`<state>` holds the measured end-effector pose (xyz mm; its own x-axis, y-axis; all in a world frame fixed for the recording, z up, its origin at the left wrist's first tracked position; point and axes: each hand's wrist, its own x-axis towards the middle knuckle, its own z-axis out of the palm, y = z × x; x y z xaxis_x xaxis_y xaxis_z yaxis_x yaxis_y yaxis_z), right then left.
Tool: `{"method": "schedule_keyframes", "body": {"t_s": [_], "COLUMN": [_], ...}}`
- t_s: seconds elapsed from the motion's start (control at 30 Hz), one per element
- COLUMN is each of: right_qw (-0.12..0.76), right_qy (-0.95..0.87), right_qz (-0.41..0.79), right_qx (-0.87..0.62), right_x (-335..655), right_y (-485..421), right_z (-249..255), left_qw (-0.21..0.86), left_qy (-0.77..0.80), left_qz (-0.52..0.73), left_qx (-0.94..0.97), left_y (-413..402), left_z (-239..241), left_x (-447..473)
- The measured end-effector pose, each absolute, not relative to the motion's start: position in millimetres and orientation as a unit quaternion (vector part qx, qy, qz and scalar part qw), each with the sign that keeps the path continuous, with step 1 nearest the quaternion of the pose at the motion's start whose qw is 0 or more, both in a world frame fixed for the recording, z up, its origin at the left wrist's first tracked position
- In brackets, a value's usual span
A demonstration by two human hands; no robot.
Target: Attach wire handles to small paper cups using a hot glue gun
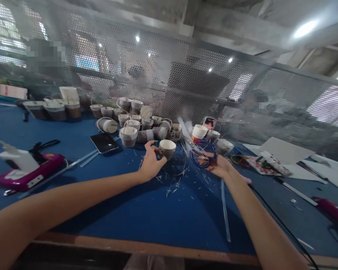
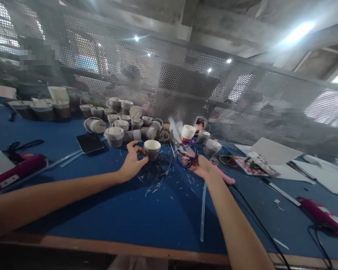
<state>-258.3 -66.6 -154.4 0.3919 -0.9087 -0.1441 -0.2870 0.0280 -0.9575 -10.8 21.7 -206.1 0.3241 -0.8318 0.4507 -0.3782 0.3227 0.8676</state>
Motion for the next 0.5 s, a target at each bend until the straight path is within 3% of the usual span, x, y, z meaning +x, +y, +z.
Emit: {"method": "schedule_keyframes", "body": {"t_s": [0.13,0.3,0.37,0.5], "right_qw": [0.649,0.556,0.562,0.698], "right_qy": [0.343,0.327,0.308,0.186], "right_qz": [-0.352,-0.356,-0.357,-0.321], "right_qx": [-0.581,-0.676,-0.680,-0.613], "right_x": [-246.5,-243.1,-243.8,-243.2], "right_y": [-52.3,-38.0,-39.0,-47.7], "right_z": [-149.6,-143.7,-145.3,-154.9], "left_qw": [0.616,0.622,0.628,0.638], "left_qy": [-0.555,-0.543,-0.526,-0.498], "left_qz": [-0.224,-0.231,-0.228,-0.227], "left_qx": [0.513,0.515,0.526,0.541], "left_y": [20.7,22.5,21.2,16.3], "left_z": [-208.4,-208.4,-207.8,-206.5], "left_x": [-7.9,-8.0,-7.7,-5.7]}}
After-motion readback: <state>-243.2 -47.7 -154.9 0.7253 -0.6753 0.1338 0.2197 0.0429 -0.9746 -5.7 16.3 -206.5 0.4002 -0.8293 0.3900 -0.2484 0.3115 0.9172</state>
